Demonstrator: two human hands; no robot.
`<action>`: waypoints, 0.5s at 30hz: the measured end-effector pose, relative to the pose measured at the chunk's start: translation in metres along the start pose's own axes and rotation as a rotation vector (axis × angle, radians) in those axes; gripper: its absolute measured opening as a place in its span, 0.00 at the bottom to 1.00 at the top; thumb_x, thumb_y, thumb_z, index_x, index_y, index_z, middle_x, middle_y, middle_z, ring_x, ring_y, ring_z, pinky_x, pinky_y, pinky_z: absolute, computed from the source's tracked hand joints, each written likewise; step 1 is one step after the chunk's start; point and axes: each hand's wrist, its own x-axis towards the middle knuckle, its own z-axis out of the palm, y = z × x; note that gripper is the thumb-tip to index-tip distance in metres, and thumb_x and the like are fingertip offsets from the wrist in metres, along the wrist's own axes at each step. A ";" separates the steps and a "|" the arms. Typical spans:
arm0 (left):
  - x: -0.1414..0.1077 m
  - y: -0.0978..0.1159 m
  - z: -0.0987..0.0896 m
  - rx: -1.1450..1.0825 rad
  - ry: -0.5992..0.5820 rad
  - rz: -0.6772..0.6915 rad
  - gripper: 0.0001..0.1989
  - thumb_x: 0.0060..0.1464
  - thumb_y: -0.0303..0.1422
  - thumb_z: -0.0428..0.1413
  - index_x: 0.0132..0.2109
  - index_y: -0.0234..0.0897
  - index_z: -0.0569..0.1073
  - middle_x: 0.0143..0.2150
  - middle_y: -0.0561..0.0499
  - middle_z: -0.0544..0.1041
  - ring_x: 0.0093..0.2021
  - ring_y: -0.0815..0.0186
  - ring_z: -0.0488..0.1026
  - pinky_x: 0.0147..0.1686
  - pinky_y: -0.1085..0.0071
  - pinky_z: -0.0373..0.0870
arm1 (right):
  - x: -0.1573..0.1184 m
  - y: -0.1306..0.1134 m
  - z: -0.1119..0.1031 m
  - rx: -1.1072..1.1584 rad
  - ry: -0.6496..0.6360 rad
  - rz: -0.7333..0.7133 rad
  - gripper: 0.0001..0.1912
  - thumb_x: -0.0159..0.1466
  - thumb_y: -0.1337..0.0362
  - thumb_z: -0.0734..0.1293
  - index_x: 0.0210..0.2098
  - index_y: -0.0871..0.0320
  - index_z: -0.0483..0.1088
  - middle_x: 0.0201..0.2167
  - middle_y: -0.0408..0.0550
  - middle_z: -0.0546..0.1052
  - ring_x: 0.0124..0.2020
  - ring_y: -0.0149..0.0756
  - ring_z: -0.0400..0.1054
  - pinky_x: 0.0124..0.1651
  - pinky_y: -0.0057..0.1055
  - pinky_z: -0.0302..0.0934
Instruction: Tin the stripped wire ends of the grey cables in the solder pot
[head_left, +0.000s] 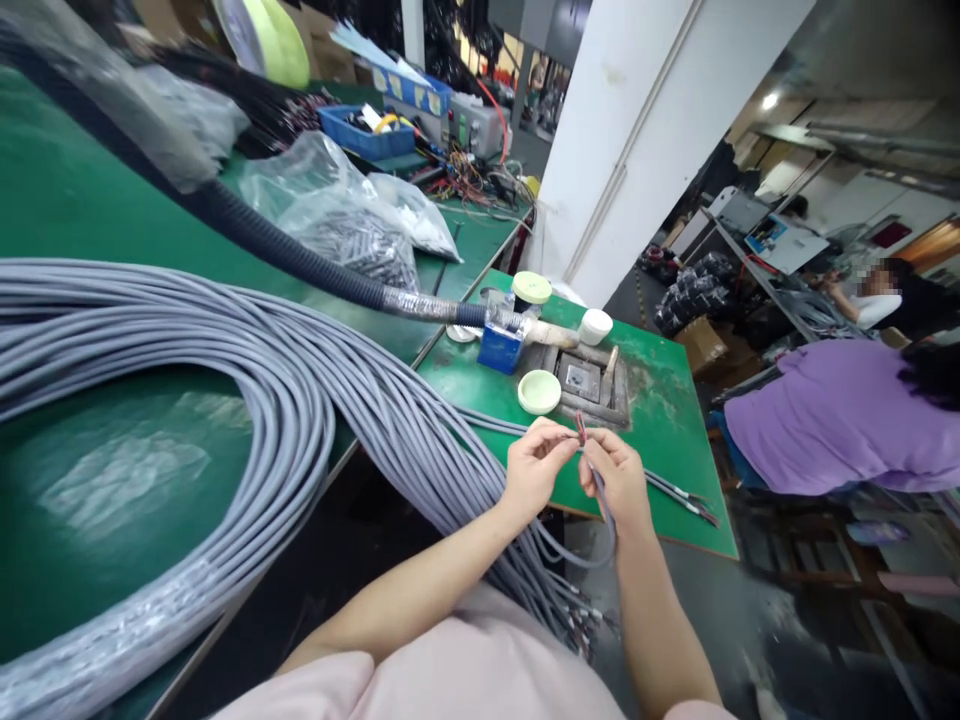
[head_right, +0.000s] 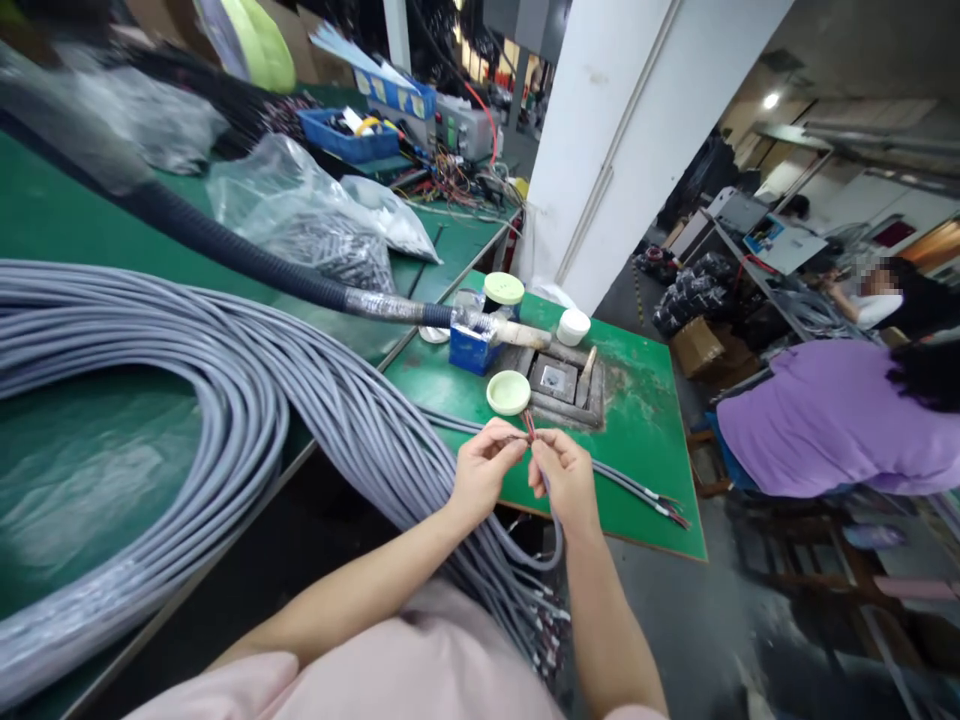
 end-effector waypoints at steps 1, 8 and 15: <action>0.002 0.002 -0.003 0.044 0.025 0.064 0.08 0.53 0.37 0.61 0.34 0.36 0.76 0.31 0.50 0.73 0.33 0.68 0.71 0.33 0.70 0.69 | -0.004 0.000 -0.001 0.008 -0.013 0.000 0.12 0.60 0.53 0.68 0.39 0.53 0.72 0.14 0.37 0.69 0.11 0.25 0.55 0.15 0.23 0.46; 0.003 0.011 -0.010 0.336 -0.231 0.477 0.06 0.57 0.34 0.57 0.36 0.41 0.79 0.30 0.49 0.76 0.33 0.66 0.72 0.36 0.66 0.70 | -0.034 0.008 -0.001 0.135 0.072 -0.040 0.22 0.61 0.54 0.67 0.54 0.48 0.63 0.14 0.36 0.67 0.12 0.27 0.51 0.15 0.24 0.41; -0.017 -0.001 0.003 -0.136 -0.178 -0.325 0.19 0.52 0.43 0.61 0.47 0.37 0.77 0.40 0.46 0.80 0.39 0.64 0.75 0.39 0.69 0.71 | -0.047 0.014 0.008 0.179 0.200 -0.074 0.25 0.63 0.56 0.66 0.58 0.49 0.58 0.16 0.35 0.68 0.13 0.26 0.52 0.15 0.22 0.44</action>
